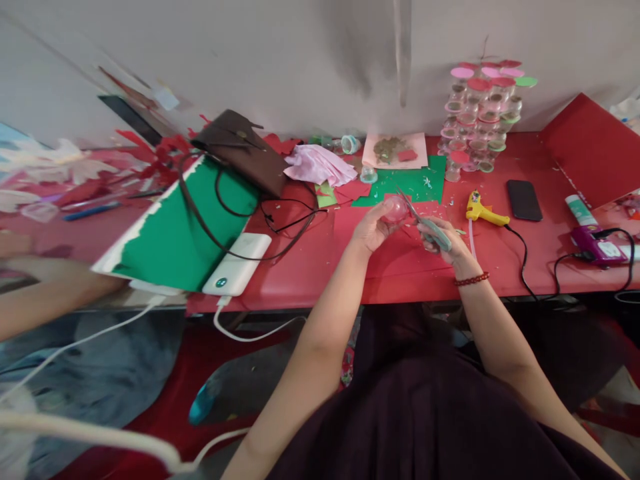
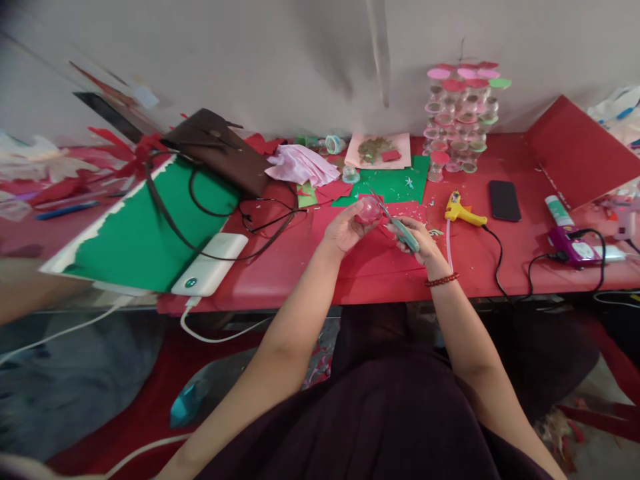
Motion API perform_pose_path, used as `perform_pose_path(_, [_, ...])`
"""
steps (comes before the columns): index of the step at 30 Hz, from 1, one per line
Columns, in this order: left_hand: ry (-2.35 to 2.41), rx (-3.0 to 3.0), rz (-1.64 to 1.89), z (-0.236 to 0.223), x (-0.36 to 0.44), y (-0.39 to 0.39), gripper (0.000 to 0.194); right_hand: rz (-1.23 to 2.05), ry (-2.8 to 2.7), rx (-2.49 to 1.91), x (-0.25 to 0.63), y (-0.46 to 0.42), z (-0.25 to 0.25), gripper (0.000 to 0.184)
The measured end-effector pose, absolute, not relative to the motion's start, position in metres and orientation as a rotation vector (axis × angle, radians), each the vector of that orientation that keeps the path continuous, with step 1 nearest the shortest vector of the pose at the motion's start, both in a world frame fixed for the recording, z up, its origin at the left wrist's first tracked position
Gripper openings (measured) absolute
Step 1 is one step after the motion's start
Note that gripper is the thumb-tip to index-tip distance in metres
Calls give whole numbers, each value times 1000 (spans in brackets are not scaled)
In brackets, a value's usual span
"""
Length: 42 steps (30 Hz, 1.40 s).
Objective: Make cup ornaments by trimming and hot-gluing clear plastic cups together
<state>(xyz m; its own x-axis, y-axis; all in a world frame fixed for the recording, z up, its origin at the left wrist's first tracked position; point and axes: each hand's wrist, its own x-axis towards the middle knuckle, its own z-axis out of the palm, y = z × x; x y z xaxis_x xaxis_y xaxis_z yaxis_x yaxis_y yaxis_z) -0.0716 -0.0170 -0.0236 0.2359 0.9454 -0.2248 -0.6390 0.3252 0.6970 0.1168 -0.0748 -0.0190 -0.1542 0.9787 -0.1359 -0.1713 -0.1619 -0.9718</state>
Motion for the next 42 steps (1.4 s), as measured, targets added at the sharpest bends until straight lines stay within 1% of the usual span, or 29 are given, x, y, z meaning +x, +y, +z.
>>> perform_pose_path(6, [678,551,1171,-25,-75,-16,21,1499,-1075,-1068,114,-75,-24,46])
perform_pose_path(12, [710,531,1176,-24,-76,-18,29,1501,-1037,-1089,114,-77,-26,47])
perform_pose_path(19, [716,554,1186,-26,-80,-15,31,1483,-1040,-1101,114,-79,-26,46])
perform_pose_path(29, [746,549,1187,-26,-82,-13,27,1456,-1026,-1099,115,-81,-25,48])
perform_pose_path(38, [765,533,1238,-33,-84,-7,28,1478,-1017,-1107,114,-81,-24,50])
perform_pose_path(42, [743,531,1254,-33,-84,-6,33,1478,-1017,-1099,113,-82,-24,50])
